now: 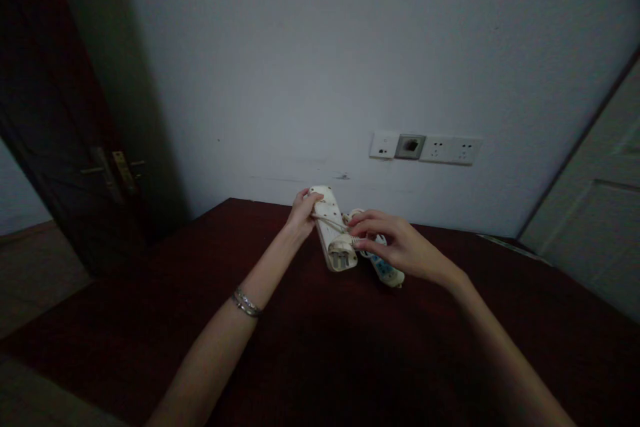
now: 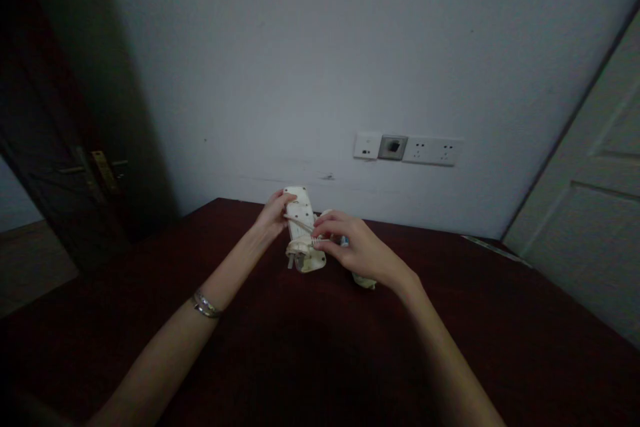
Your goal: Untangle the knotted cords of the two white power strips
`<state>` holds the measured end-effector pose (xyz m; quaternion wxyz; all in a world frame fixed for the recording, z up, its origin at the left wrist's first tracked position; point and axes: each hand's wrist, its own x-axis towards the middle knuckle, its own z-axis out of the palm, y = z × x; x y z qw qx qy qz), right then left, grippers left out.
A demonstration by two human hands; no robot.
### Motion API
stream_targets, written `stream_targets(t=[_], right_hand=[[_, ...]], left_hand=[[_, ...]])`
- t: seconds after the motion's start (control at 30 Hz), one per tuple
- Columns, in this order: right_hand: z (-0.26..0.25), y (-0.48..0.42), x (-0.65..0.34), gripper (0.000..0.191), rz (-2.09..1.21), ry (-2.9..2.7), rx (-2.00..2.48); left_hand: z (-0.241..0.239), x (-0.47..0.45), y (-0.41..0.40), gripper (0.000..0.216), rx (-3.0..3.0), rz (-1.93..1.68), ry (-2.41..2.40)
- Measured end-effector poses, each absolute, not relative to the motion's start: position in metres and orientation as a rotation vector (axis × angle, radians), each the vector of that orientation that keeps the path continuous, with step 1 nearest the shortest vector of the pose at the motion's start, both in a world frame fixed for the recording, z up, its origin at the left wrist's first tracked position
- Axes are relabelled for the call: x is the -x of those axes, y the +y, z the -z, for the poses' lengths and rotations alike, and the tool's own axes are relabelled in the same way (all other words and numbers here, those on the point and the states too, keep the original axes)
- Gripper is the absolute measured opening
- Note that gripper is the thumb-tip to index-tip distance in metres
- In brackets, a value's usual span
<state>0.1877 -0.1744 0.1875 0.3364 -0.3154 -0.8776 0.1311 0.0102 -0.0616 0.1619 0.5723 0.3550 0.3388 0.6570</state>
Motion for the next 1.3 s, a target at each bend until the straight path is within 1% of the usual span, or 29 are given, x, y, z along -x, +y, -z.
stream_targets(t=[0.07,0.2,0.33,0.43,0.53,0.77,0.93,1.0,1.1,1.13,1.23,1.3], right_hand=[[-0.187,-0.174,-0.187,0.013,-0.306,-2.325,0.813],[-0.182,-0.174,-0.184,0.016,-0.144,-2.359,0.863],[-0.176,-0.17,-0.182,0.02,0.033,-2.326,0.94],[-0.167,-0.161,-0.181,0.017,0.119,-2.307,0.897],[-0.155,-0.151,-0.175,0.016,0.176,-2.277,0.842],[-0.132,-0.145,-0.161,0.023,0.378,-2.131,0.914],[-0.126,-0.144,-0.162,0.028,0.41,-2.208,0.963],[-0.123,-0.143,-0.163,0.035,0.404,-2.267,0.959],[-0.118,-0.141,-0.164,0.055,0.403,-2.318,0.981],[-0.116,-0.14,-0.164,0.059,0.406,-2.308,1.006],[-0.11,-0.133,-0.166,0.057,0.375,-2.222,1.062],[-0.106,-0.127,-0.171,0.053,0.273,-2.142,1.049]], left_hand=[[-0.163,-0.011,-0.062,0.033,-0.846,-1.539,0.777],[-0.16,-0.014,-0.062,0.027,-0.959,-1.532,0.762],[-0.155,-0.015,-0.06,0.025,-1.007,-1.688,0.826],[-0.153,-0.014,-0.057,0.026,-1.011,-1.788,0.847],[-0.151,-0.013,-0.056,0.026,-0.946,-1.804,0.836],[-0.149,-0.013,-0.055,0.022,-0.649,-1.628,0.858],[-0.145,-0.007,-0.047,0.015,-0.576,-1.48,0.877],[-0.144,-0.005,-0.045,0.012,-0.561,-1.412,0.889],[-0.142,-0.004,-0.044,0.012,-0.55,-1.308,0.923],[-0.142,-0.004,-0.044,0.012,-0.549,-1.274,0.936],[-0.141,-0.005,-0.046,0.009,-0.558,-1.196,0.96],[-0.143,-0.004,-0.047,0.01,-0.57,-1.186,0.957]])
